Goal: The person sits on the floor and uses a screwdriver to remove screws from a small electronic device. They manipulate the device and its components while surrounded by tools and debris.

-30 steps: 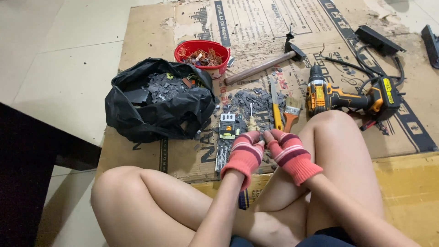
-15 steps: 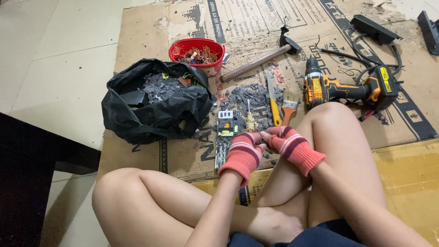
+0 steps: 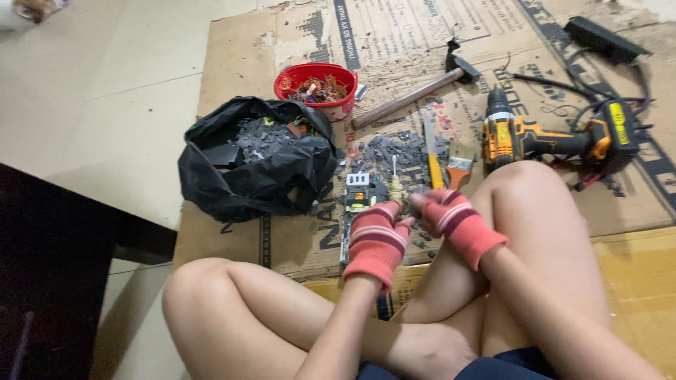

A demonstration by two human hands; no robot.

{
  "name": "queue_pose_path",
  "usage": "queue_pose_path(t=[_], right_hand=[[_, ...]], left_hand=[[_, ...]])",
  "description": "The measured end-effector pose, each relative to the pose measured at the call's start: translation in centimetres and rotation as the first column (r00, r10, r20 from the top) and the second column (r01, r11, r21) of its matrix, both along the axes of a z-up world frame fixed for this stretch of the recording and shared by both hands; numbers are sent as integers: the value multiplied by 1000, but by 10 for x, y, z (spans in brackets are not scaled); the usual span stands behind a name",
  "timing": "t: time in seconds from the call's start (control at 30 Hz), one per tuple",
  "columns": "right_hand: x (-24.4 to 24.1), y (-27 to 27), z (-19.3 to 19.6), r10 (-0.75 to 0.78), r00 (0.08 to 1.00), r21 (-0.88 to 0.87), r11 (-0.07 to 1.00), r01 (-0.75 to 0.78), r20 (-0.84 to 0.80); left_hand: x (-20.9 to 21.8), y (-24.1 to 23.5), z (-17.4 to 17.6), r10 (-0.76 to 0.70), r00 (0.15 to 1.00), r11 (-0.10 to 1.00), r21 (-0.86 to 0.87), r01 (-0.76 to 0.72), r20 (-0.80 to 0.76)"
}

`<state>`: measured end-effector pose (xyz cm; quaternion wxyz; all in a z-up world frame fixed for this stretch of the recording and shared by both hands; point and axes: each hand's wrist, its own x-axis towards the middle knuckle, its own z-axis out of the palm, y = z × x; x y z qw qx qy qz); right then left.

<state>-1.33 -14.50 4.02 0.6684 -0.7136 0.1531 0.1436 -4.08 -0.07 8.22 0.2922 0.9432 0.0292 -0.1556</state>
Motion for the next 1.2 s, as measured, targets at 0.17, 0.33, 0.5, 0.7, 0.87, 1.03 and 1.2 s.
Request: queue_pose_path(t=[0.17, 0.33, 0.5, 0.7, 0.87, 1.03, 1.2], right_hand=[[53, -15, -28, -155, 951, 323, 916, 240, -266], [37, -12, -41, -133, 970, 323, 926, 194, -202], [28, -6, -47, -113, 993, 124, 986, 108, 31], [19, 8, -3, 191, 981, -459, 870, -181, -26], [53, 34, -31, 172, 972, -799, 555, -231, -161], [69, 45, -12, 202, 950, -828, 470, -306, -237], [80, 48, 2, 213, 922, -773, 502, -386, -322]], left_hand=[[-5, 18, 44, 226, 972, 966, -117, -232, -59], [-8, 16, 34, 272, 961, 959, -77, -274, -38], [-9, 13, 6, 255, 963, 964, 59, -261, 93], [-5, 25, -31, 266, 944, 945, 139, -296, 197], [-4, 36, -58, 260, 931, 916, 238, -322, 256], [22, 38, -67, 237, 938, 897, 314, -312, 255], [42, 33, -85, 228, 945, 896, 330, -298, 235]])
